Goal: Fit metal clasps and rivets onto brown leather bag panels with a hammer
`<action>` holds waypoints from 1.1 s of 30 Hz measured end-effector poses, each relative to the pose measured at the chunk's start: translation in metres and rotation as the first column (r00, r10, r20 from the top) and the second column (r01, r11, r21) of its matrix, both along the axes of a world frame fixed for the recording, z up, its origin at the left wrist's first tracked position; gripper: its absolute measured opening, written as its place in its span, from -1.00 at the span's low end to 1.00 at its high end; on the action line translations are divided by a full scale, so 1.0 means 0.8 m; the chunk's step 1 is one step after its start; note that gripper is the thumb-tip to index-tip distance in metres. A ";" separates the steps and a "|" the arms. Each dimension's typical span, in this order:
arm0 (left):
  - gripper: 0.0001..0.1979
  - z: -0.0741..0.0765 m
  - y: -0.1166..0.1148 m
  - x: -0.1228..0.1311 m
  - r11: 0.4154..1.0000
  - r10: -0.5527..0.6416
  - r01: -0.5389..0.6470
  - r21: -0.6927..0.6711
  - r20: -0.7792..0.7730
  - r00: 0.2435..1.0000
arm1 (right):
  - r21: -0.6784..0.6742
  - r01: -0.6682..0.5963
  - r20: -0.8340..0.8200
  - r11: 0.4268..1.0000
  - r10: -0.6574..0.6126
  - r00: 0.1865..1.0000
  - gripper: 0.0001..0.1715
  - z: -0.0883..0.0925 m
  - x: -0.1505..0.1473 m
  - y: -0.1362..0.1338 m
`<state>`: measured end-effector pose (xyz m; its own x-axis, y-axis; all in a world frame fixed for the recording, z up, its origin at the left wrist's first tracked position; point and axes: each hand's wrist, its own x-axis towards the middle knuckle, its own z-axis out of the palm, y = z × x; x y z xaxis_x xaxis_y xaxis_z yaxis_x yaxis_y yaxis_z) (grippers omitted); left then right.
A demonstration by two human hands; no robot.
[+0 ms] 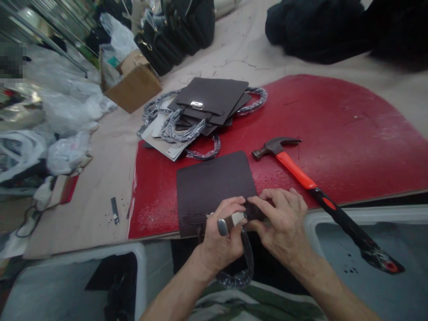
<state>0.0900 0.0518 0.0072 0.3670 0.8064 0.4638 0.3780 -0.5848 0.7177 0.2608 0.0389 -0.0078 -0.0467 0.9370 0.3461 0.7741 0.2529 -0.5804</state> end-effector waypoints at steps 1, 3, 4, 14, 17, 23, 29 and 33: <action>-0.74 0.000 0.000 0.000 1.000 0.007 -0.007 0.001 0.008 1.000 | -0.006 0.000 0.000 1.000 0.000 1.000 -0.63 0.000 0.000 0.000; -0.75 -0.001 -0.001 0.001 1.000 0.026 -0.026 -0.003 0.008 1.000 | -0.016 0.000 -0.003 1.000 0.000 1.000 -0.63 0.001 0.001 -0.001; -0.75 -0.001 -0.001 0.002 0.999 0.037 -0.037 -0.005 0.004 0.999 | -0.019 -0.002 -0.006 1.000 0.002 1.000 -0.63 0.001 0.001 -0.002; -0.74 0.003 -0.001 0.007 0.998 0.055 -0.055 -0.010 0.019 0.998 | 0.003 -0.082 0.027 0.997 0.082 0.996 -0.51 0.009 0.013 -0.001; -0.74 0.001 0.000 0.007 0.998 0.052 -0.052 -0.022 0.038 0.998 | 0.059 -0.054 0.068 0.997 0.049 0.996 -0.58 0.021 0.038 0.003; -0.74 -0.006 -0.001 0.009 0.994 0.103 -0.099 -0.041 0.089 0.991 | -0.044 0.258 0.516 0.965 -0.199 0.833 -0.67 0.042 0.084 0.009; -0.76 -0.006 0.000 0.010 0.994 0.101 -0.097 -0.048 0.103 0.989 | -0.318 0.312 0.403 0.895 -0.170 0.899 -0.76 0.058 0.090 0.026; -0.75 -0.002 0.002 0.010 0.995 0.072 -0.066 -0.069 0.100 0.992 | -0.688 0.097 -0.197 0.719 -0.314 0.929 -0.84 0.073 0.083 0.041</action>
<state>0.0983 0.0536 0.0056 0.2628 0.8580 0.4412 0.3384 -0.5102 0.7907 0.3269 0.0718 0.0504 0.1711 0.9029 -0.3943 0.5363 -0.4211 -0.7315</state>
